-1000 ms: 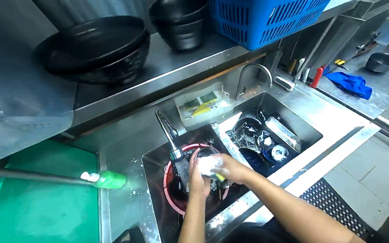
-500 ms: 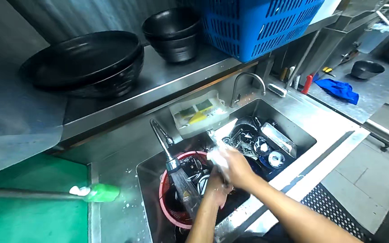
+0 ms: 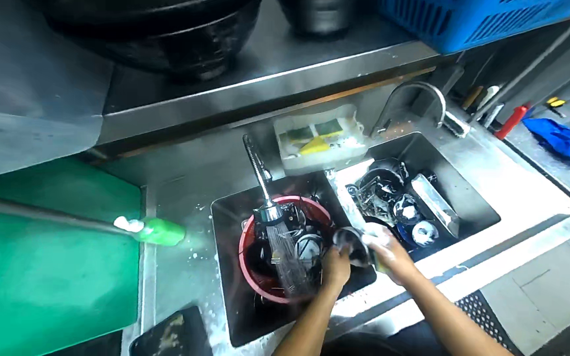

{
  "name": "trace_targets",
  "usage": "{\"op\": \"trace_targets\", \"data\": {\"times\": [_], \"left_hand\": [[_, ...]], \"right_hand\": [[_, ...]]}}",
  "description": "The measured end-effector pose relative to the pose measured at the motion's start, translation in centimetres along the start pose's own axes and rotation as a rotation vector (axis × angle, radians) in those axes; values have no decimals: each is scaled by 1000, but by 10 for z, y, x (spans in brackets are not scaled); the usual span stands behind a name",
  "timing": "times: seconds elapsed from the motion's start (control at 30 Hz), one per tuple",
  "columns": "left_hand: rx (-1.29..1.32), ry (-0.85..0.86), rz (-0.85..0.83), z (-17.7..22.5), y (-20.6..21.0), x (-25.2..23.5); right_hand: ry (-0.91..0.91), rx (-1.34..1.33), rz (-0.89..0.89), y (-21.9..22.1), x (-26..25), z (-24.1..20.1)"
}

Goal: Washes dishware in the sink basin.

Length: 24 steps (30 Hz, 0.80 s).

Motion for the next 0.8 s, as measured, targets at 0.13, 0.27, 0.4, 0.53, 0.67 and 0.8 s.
{"op": "trace_targets", "data": {"times": [0.13,0.27,0.4,0.53,0.67,0.8], "left_hand": [[-142,-66,-204,-23,11,-2],[80,-111,-441,-31,19,-21],[-330,-72,-203,-44,-9,-85],[-881,-57,-180,-84,-14,-131],[-993,13,-316,-109,-9,-153],[-1051,58,-292,-121,-18,-173]], "right_hand": [[3,257,-55,-29,-8,32],[127,200,71,-44,-15,53],[311,-310,366,-83,-37,74],[466,-720,455,-99,-47,84],[462,-959,533,-105,-40,89],[459,-1047,621,-117,-36,106]]}}
Point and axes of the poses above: each hand's wrist, its own x-axis away from the middle knuckle, its own y-axis out of the palm, z = x × y, the point moved 5 cm from there along -x, towards the middle knuckle, and after that the axes turned 14 degrees about x, right-handed, at the moved point
